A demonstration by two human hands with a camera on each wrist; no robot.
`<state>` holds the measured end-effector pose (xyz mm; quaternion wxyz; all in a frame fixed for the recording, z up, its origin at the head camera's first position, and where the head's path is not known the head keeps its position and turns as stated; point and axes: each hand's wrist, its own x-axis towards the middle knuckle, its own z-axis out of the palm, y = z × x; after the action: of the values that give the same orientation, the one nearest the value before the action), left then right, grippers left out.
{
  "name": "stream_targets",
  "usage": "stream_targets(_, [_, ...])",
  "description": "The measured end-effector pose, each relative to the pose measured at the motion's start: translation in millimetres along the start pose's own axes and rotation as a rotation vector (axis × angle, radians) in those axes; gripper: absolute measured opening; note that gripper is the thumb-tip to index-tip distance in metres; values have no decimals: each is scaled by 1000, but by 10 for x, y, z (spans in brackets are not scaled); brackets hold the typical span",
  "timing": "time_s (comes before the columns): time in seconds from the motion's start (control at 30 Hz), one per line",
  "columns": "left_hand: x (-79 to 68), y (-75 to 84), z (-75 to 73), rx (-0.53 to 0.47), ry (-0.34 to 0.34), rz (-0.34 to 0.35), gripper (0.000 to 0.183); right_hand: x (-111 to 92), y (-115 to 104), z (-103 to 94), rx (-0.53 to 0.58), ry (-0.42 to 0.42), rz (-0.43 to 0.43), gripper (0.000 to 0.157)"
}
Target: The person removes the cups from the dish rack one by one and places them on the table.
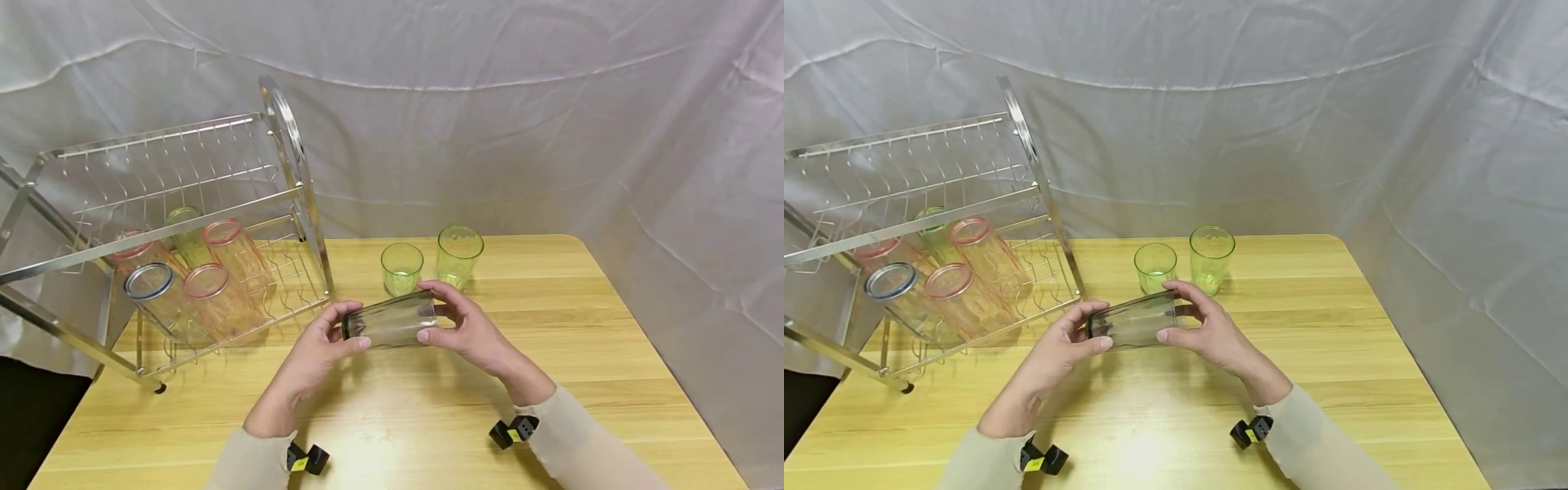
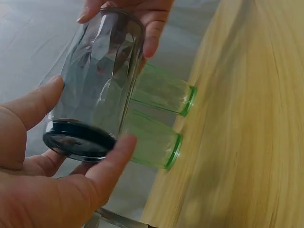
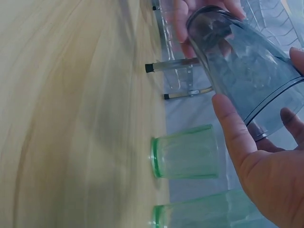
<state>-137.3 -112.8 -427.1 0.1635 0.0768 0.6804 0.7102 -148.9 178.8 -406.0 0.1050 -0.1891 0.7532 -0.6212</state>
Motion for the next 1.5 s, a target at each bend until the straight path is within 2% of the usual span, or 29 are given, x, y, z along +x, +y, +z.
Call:
stream_targets(0.1, [-8,-2,-6,91,38,-6,61,-22,-32,-39,-53,11,12,74])
stream_targets(0.2, [-33,23,-28,212,138,32,49,-59,-75,-100,-156,33,32,74])
stream_targets(0.33, [-98,86,-76,506,356,112,31,-122,-136,-214,-378,58,52,78])
stream_targets(0.43, [-138,103,-134,729,456,158,31,-165,-191,-322,-524,77,63,82])
stream_targets(0.53, [-147,71,-204,920,474,192,41,-198,-271,-441,-635,103,84,84])
stream_targets(0.67, [-144,9,-260,1082,455,187,54,-222,-416,-622,-742,115,141,85])
stream_targets(0.83, [-156,-55,-289,1148,424,141,64,-203,-535,-867,-880,99,210,86])
stream_targets(1.0, [-159,-97,-307,1156,395,113,67,-119,-546,-1073,-972,99,273,89])
stream_targets(1.2, [-159,-123,-316,1156,386,111,69,60,-496,-1272,-1023,106,313,89])
stream_targets(1.5, [-151,-141,-322,1156,380,116,70,328,-431,-1482,-1069,49,327,90])
